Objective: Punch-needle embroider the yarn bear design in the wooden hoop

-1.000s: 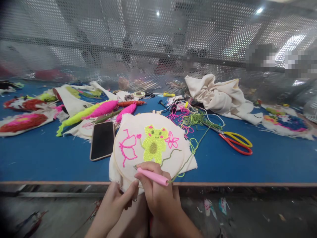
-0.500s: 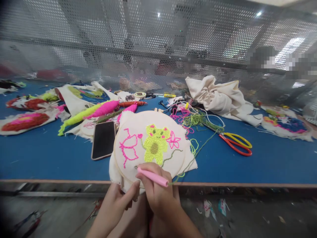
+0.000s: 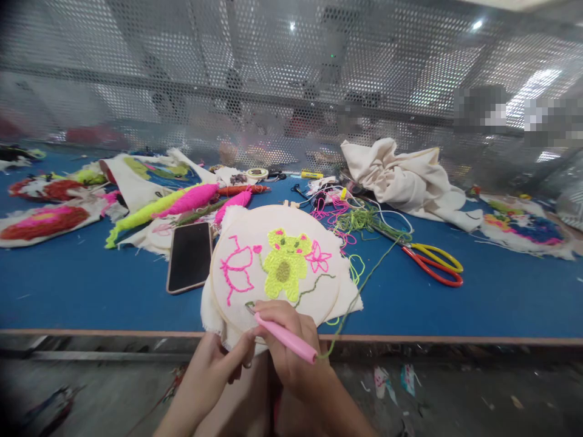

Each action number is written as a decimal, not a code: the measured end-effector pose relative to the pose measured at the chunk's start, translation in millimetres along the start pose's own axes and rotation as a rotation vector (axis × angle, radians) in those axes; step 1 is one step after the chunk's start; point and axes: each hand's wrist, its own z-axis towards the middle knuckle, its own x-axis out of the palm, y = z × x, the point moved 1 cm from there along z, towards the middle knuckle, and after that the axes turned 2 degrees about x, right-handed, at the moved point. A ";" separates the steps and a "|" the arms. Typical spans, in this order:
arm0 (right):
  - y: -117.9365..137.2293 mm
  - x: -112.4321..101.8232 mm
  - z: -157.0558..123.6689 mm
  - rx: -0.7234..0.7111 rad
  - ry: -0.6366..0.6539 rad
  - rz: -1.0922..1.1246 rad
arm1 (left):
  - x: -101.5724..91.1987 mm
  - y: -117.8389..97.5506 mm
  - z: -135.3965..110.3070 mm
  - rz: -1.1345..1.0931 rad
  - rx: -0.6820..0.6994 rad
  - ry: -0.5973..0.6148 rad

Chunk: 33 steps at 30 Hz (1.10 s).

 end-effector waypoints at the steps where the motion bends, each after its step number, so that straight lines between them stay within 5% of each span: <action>1: -0.3 0.0 0.2 -0.001 -0.006 0.011 | -0.1 -0.8 0.3 -0.001 -0.004 0.006; 12: 5.8 -3.2 4.9 0.033 0.054 -0.084 | -0.7 1.1 0.8 0.037 0.018 0.015; 20: 15.7 -3.1 30.9 -0.126 0.177 -0.303 | -3.3 -5.0 0.1 0.019 0.048 0.121; 33: 4.8 -19.1 23.7 -0.197 0.339 -0.150 | -12.5 3.0 6.3 0.102 0.071 0.157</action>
